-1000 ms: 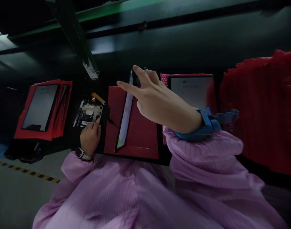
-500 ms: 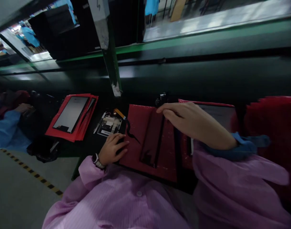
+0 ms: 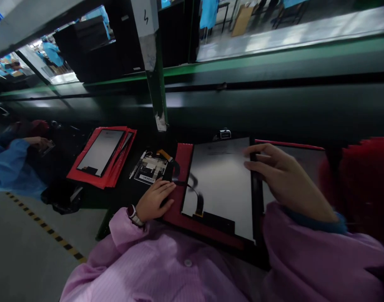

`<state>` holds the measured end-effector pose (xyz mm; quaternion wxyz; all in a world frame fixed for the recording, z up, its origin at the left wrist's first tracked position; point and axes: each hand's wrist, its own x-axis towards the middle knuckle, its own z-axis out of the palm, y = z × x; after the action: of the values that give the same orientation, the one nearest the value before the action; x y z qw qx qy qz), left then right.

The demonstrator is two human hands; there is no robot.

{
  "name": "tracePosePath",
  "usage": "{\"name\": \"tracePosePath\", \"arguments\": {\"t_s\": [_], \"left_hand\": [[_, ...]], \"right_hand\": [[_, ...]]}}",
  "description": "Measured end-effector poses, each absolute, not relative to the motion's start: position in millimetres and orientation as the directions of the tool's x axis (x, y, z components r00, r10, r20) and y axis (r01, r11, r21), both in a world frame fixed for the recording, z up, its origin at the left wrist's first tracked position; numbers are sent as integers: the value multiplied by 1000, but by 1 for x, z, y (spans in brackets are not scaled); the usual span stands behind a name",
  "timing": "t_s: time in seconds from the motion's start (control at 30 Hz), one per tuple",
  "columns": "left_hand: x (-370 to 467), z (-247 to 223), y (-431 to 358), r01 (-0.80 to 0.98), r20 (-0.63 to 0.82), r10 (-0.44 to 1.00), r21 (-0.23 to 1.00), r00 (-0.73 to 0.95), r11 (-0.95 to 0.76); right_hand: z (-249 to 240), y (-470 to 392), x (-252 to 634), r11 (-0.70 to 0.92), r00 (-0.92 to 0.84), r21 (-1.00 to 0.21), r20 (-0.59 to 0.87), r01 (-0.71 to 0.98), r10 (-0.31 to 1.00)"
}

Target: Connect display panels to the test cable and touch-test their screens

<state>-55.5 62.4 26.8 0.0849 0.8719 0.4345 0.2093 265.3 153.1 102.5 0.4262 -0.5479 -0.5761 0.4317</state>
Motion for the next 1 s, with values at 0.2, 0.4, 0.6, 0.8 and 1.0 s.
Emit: {"name": "tracePosePath", "arguments": {"t_s": [0.2, 0.4, 0.6, 0.8, 1.0], "left_hand": [[-55, 30, 63, 738, 255, 828, 374, 500, -561], [-52, 33, 63, 753, 244, 823, 333, 513, -568], [-53, 27, 62, 752, 276, 806, 293, 524, -590], [-53, 24, 61, 747, 299, 786, 260, 540, -612], [-53, 57, 80, 759, 317, 766, 176, 560, -627]], "right_hand": [[71, 155, 236, -155, -54, -986, -159, 60, 986], [32, 168, 233, -171, -79, -977, -182, 128, 980], [38, 158, 225, -17, 42, -696, 19, 718, 999], [50, 149, 199, 304, -147, -499, 330, 812, 933], [21, 162, 150, 583, -460, -616, 369, 531, 808]]}}
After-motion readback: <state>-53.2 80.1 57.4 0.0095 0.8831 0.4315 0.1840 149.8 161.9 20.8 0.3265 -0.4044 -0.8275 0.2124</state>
